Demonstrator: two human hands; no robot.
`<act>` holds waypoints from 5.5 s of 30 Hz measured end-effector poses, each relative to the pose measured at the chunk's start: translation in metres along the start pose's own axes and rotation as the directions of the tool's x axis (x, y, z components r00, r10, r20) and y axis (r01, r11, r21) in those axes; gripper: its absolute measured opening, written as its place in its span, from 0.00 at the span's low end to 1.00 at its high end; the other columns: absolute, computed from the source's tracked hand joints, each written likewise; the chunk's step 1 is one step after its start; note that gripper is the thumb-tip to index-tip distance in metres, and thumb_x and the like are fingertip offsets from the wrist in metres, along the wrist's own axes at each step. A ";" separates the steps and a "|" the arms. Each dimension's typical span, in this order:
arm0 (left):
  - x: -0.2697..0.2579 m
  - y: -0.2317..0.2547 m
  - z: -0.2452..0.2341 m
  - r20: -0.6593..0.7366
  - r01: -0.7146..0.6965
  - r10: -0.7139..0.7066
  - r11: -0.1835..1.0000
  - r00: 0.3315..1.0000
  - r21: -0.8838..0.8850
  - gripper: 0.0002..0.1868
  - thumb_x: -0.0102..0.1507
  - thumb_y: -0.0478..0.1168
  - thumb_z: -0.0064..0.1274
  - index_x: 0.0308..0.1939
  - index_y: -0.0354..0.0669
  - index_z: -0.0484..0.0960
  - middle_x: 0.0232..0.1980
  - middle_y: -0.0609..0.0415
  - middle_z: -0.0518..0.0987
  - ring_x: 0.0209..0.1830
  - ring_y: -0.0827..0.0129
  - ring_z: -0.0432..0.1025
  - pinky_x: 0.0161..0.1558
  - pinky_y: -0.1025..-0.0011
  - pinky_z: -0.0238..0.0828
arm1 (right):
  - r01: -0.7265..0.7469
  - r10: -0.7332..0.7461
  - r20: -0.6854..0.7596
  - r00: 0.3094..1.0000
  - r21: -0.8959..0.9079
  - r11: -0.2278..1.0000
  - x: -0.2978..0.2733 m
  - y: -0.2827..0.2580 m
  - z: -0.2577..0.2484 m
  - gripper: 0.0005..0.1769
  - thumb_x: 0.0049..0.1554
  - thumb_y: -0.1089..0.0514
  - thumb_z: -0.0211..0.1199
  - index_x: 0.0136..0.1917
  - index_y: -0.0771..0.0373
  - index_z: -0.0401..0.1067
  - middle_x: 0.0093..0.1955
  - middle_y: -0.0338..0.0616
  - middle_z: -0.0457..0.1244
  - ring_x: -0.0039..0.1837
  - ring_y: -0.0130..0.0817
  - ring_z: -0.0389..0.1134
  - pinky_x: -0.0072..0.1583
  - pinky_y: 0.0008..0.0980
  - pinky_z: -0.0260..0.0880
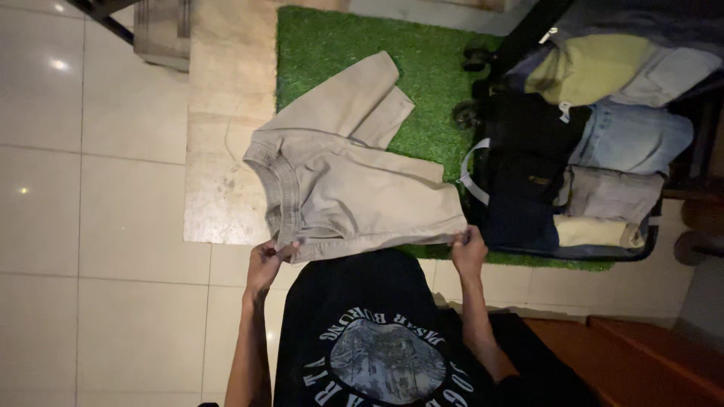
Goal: The person picks up several garments, folds them by hand into rectangular shapes or rolls them into cylinders, and places them into organized compartments within an open suitcase.
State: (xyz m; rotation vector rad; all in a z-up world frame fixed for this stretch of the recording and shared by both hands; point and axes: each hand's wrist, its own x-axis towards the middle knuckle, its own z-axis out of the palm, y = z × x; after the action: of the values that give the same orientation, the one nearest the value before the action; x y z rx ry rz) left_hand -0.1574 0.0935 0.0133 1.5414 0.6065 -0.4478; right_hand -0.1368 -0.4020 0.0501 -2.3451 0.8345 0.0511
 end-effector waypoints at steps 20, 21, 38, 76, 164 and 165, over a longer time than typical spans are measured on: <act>0.211 0.080 0.033 -0.335 -0.428 0.317 0.837 0.888 -0.343 0.16 0.59 0.41 0.64 0.47 0.34 0.84 0.40 0.56 0.84 0.37 0.70 0.75 0.38 0.71 0.71 | 0.209 -0.372 0.512 0.775 0.347 0.914 0.255 -0.226 0.158 0.41 0.58 0.52 0.67 0.77 0.61 0.52 0.77 0.46 0.56 0.56 0.38 0.73 0.44 0.34 0.74; 0.211 0.083 0.035 -0.335 -0.324 0.202 0.874 0.920 -0.362 0.16 0.59 0.40 0.62 0.47 0.35 0.84 0.37 0.55 0.82 0.32 0.68 0.72 0.34 0.70 0.67 | 0.178 -0.384 0.496 0.779 0.413 0.893 0.261 -0.230 0.166 0.42 0.58 0.52 0.67 0.78 0.61 0.49 0.78 0.46 0.54 0.54 0.37 0.74 0.41 0.34 0.72; 0.252 0.173 -0.016 -0.170 -0.316 0.271 0.878 0.948 -0.361 0.07 0.67 0.31 0.48 0.42 0.39 0.83 0.33 0.61 0.78 0.28 0.78 0.67 0.30 0.76 0.63 | 0.065 -0.312 0.275 0.909 0.646 0.760 0.339 -0.243 0.125 0.06 0.68 0.52 0.54 0.55 0.51 0.69 0.51 0.35 0.69 0.49 0.28 0.72 0.41 0.30 0.68; 0.014 -0.007 -0.011 -0.271 0.143 -0.050 0.931 0.961 0.335 0.32 0.51 0.52 0.65 0.46 0.26 0.81 0.37 0.37 0.85 0.38 0.55 0.80 0.44 0.62 0.74 | 0.546 -0.538 0.146 0.830 -0.020 0.837 0.048 -0.016 0.029 0.15 0.62 0.49 0.65 0.56 0.59 0.75 0.44 0.51 0.70 0.46 0.38 0.71 0.47 0.36 0.70; 0.126 0.106 0.210 0.508 -0.594 0.560 -0.035 0.655 0.804 0.41 0.67 0.60 0.43 0.83 0.63 0.50 0.86 0.61 0.45 0.86 0.63 0.38 0.79 0.40 0.27 | 0.548 -0.493 0.251 0.833 -0.251 0.798 0.048 -0.145 0.115 0.42 0.66 0.38 0.49 0.85 0.59 0.45 0.88 0.54 0.34 0.88 0.51 0.32 0.82 0.49 0.30; 0.131 0.104 0.205 0.505 -0.583 0.588 -0.070 0.632 0.810 0.40 0.67 0.61 0.43 0.82 0.66 0.50 0.86 0.63 0.45 0.86 0.65 0.38 0.79 0.40 0.28 | 0.546 -0.485 0.261 0.835 -0.271 0.793 0.049 -0.147 0.115 0.42 0.66 0.38 0.50 0.85 0.59 0.45 0.88 0.54 0.34 0.87 0.50 0.32 0.82 0.49 0.30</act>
State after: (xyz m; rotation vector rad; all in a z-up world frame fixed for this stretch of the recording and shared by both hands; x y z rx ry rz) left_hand 0.0254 -0.0970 0.0000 2.8105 -0.6540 -0.0318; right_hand 0.0069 -0.2749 0.0291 -2.7648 0.0665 0.1814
